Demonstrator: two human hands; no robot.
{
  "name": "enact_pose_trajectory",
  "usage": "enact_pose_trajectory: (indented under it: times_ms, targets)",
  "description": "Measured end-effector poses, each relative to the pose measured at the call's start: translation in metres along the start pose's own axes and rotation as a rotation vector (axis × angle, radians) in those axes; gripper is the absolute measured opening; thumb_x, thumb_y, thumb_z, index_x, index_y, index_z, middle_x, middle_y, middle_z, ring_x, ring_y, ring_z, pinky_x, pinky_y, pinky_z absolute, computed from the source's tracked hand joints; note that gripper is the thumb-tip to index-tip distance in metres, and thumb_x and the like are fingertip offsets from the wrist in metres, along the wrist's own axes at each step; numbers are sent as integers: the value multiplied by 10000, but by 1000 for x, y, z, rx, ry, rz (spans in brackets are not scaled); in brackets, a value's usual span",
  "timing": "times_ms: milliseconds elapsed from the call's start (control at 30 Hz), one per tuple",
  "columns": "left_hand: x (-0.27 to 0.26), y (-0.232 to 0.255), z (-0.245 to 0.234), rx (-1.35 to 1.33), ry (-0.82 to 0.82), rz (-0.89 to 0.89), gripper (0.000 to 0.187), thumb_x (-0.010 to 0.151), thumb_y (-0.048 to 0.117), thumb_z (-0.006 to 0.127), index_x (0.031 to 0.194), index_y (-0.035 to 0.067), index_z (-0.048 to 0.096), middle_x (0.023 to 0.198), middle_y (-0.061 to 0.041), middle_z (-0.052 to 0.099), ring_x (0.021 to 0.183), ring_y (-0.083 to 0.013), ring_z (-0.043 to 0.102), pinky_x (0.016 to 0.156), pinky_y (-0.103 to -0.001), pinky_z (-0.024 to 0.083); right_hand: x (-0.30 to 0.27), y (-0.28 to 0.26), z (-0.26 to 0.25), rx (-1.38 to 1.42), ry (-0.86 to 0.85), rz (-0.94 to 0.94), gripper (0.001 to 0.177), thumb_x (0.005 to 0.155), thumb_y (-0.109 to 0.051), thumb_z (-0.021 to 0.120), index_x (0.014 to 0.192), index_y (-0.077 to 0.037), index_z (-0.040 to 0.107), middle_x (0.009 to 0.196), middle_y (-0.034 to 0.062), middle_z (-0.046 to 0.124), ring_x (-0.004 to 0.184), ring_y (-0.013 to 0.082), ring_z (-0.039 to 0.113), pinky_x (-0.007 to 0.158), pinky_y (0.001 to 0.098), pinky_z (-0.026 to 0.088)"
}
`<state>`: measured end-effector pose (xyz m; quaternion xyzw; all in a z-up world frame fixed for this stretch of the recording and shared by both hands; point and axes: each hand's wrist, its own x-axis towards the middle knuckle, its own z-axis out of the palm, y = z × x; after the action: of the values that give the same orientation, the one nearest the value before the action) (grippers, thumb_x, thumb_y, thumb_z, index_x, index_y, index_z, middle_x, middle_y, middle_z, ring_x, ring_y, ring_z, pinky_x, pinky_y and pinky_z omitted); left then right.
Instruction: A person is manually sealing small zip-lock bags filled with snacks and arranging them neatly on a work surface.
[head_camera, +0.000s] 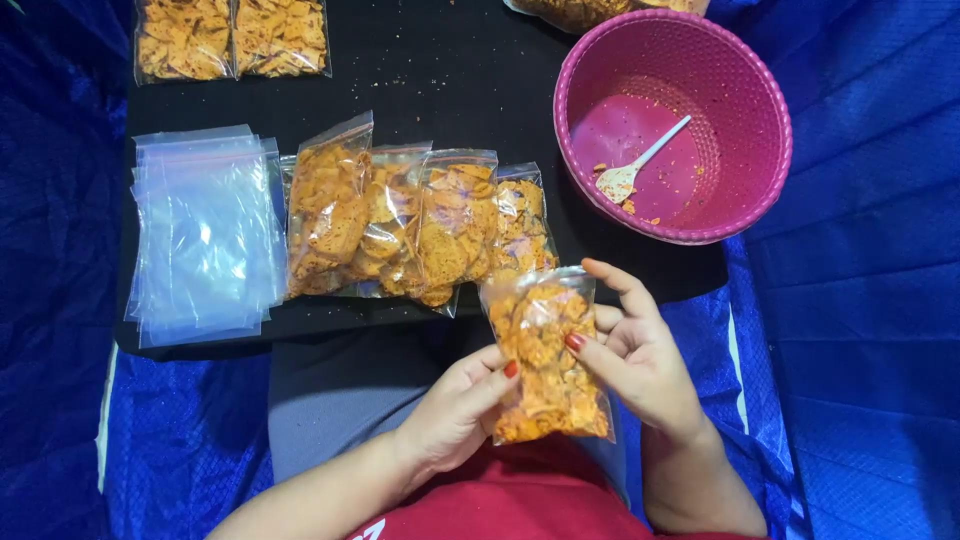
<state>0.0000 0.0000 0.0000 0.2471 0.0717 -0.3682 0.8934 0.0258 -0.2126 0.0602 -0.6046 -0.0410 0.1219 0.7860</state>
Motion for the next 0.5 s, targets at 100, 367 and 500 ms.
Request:
enact_pose_trajectory:
  times_ms: [100,367,500]
  targets:
    - [-5,12,13,-27,21,-37,482,945,102,653,1377,-26,482,1224,-189,665,1022,-230,688,879,-334,581,-3,0,3,42,-150,117,749,854,172,563,1541,-9,328,1200,248,688,1023,221,697,823,251,560]
    - [-8,24,21,53,117,37,367,913,-39,603,1275,-96,608,1114,-216,727,902,-232,714,781,-302,584,9,-7,3,64,-220,127,870,892,77,614,1618,-86,163,1130,185,642,786,101,595,600,179,473]
    - [-13,44,30,77,144,138,296,966,10,588,1241,-93,625,1127,-227,729,911,-242,725,795,-330,609,23,15,-8,159,-303,177,775,873,103,649,1565,-58,339,1140,155,629,935,136,613,773,201,486]
